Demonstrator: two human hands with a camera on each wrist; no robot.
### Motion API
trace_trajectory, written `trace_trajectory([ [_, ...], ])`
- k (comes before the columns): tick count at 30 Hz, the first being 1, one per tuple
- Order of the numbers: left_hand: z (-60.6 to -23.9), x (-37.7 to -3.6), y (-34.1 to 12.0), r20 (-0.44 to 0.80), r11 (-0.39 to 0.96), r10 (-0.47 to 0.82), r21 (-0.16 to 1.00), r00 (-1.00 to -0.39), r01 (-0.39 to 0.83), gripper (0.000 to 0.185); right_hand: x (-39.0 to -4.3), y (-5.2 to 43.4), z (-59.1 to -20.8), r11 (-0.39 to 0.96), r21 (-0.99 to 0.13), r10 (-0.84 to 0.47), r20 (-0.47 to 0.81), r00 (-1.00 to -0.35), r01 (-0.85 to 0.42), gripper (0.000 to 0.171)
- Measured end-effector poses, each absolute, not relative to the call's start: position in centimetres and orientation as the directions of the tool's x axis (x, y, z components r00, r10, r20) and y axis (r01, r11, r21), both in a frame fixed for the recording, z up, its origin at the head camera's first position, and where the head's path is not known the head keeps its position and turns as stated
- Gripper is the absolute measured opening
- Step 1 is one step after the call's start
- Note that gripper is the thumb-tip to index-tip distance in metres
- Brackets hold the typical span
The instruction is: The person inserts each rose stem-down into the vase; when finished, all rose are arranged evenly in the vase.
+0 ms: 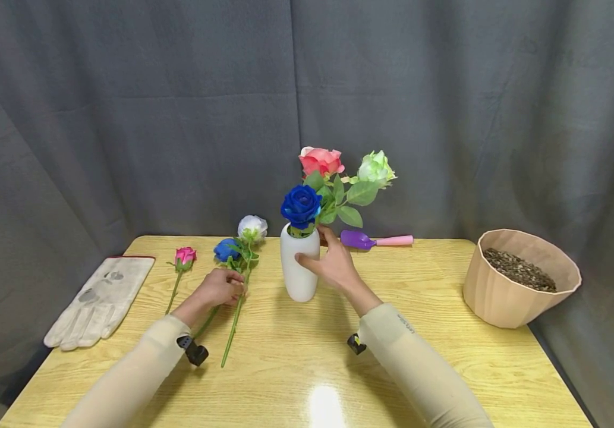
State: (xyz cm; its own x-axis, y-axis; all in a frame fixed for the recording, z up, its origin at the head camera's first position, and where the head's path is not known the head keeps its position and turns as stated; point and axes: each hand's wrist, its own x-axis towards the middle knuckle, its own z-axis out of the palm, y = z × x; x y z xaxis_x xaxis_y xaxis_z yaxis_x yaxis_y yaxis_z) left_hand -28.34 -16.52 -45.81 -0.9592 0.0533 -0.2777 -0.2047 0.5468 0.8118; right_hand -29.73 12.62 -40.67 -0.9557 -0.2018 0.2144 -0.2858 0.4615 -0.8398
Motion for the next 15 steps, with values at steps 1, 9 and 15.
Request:
trace_trajectory([
  [1, -45.7, -28.3, -16.5, -0.272, 0.542, 0.052, 0.816, -0.961, -0.202, 0.029, -29.8, 12.7, -40.7, 0.458, -0.841, -0.209, 0.215, -0.954, -0.289, 0.076],
  [9, -44.7, -28.0, -16.8, -0.222, 0.528, 0.060, 0.834, -0.973, -0.157, 0.029, -29.9, 13.1, -40.7, 0.446, -0.825, -0.273, 0.245, -0.930, -0.348, 0.070],
  [15, -43.8, -28.1, -17.1, -0.180, 0.529, 0.077, 0.841, -0.981, -0.113, 0.032, -29.9, 13.1, -40.8, 0.443, -0.816, -0.288, 0.262, -0.921, -0.371, 0.065],
])
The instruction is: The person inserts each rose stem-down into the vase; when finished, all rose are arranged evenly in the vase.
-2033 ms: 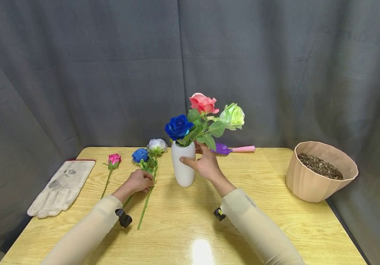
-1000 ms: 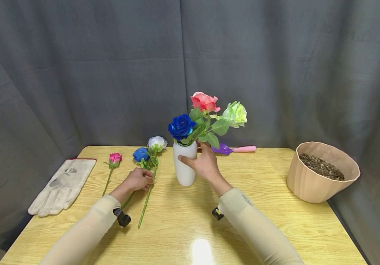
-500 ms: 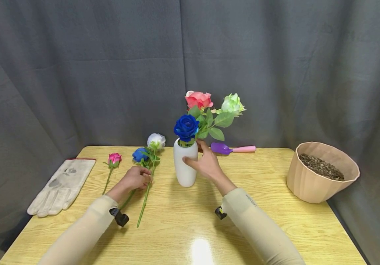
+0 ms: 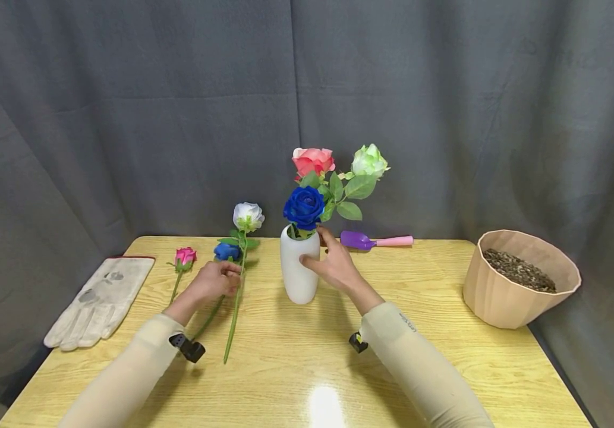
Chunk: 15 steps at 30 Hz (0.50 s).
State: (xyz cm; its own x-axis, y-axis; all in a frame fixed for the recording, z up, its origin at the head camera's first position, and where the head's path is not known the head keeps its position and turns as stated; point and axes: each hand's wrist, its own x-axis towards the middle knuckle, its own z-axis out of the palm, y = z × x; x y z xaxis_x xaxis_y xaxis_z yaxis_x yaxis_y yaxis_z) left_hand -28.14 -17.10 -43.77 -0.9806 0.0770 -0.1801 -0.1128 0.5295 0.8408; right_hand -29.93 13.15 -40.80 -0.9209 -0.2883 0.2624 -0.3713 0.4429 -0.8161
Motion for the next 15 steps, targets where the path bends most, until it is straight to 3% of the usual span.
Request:
trace_trajectory([
  [15, -40.1, -28.2, -17.4, -0.046, 0.463, 0.086, 0.887, -0.995, -0.001, 0.033, -29.8, 13.2, -40.8, 0.438, -0.823, -0.294, 0.251, -0.922, -0.363, 0.075],
])
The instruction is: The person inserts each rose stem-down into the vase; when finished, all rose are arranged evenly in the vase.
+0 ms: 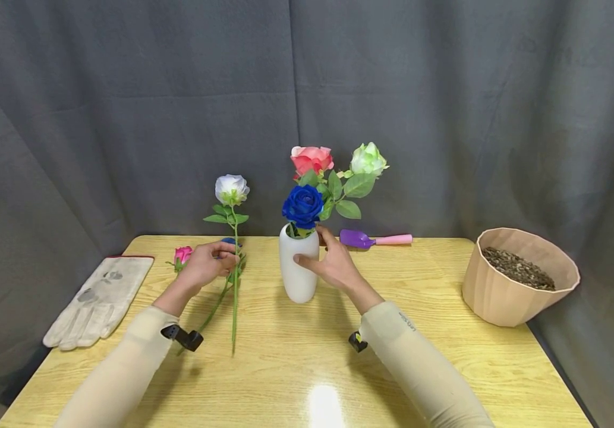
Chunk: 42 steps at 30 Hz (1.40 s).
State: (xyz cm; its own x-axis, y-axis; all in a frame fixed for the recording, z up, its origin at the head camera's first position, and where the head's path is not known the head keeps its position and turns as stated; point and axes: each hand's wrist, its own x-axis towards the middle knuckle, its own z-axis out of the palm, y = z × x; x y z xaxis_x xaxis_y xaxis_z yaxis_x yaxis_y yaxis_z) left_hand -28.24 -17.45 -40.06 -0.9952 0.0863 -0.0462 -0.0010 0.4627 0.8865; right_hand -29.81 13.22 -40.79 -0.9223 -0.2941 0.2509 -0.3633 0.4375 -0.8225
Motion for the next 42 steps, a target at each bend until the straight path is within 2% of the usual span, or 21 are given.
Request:
trace_trajectory([
  [8, -38.6, -28.1, -17.4, 0.007, 0.391, 0.041, 0.920, -0.999, 0.022, 0.029, -29.8, 13.2, -40.6, 0.429, -0.833, -0.296, 0.236, -0.926, -0.350, 0.074],
  [26, -36.3, -28.0, -17.1, 0.072, 0.252, 0.044, 0.964, -0.996, 0.081, 0.038, -30.1, 13.4, -41.0, 0.430, -0.838, -0.302, 0.219, -0.928, -0.337, 0.077],
  [42, -34.7, -28.3, -16.3, 0.177, 0.169, -0.112, 0.973, -0.978, 0.156, 0.038, -30.1, 13.5, -41.2, 0.428, -0.839, -0.293, 0.223, -0.930, -0.336, 0.075],
])
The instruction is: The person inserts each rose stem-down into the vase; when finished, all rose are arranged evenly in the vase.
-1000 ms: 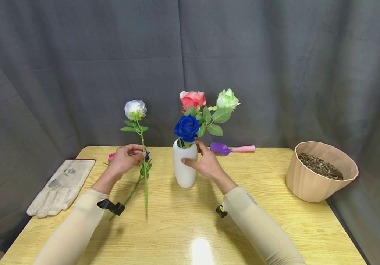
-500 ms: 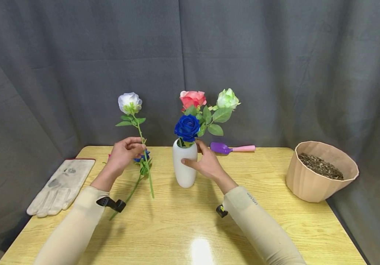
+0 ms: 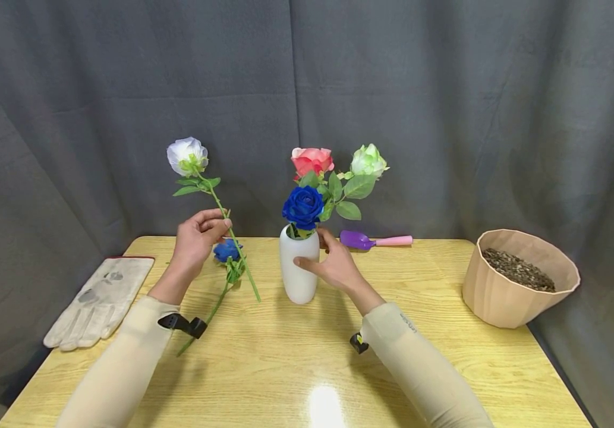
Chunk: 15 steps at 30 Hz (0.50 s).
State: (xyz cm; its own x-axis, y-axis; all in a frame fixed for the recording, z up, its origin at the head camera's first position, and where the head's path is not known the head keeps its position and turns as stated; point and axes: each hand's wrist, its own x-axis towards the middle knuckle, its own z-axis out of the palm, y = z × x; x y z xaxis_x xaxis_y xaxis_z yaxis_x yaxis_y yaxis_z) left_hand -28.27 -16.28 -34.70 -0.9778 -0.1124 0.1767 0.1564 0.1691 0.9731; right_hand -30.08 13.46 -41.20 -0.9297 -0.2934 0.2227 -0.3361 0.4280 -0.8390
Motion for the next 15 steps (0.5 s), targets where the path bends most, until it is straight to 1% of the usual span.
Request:
trace_trajectory([
  [8, -34.1, -28.5, -16.1, 0.220, 0.065, -0.199, 0.975, -0.955, 0.211, 0.037, -29.7, 13.4, -41.3, 0.444, -0.844, -0.266, 0.196, -0.944, -0.300, 0.075],
  [15, -33.5, -28.9, -15.7, 0.279, 0.025, -0.290, 0.958, -0.915, 0.284, 0.037, -29.6, 13.4, -41.3, 0.438, -0.850, -0.259, 0.190, -0.947, -0.291, 0.075],
])
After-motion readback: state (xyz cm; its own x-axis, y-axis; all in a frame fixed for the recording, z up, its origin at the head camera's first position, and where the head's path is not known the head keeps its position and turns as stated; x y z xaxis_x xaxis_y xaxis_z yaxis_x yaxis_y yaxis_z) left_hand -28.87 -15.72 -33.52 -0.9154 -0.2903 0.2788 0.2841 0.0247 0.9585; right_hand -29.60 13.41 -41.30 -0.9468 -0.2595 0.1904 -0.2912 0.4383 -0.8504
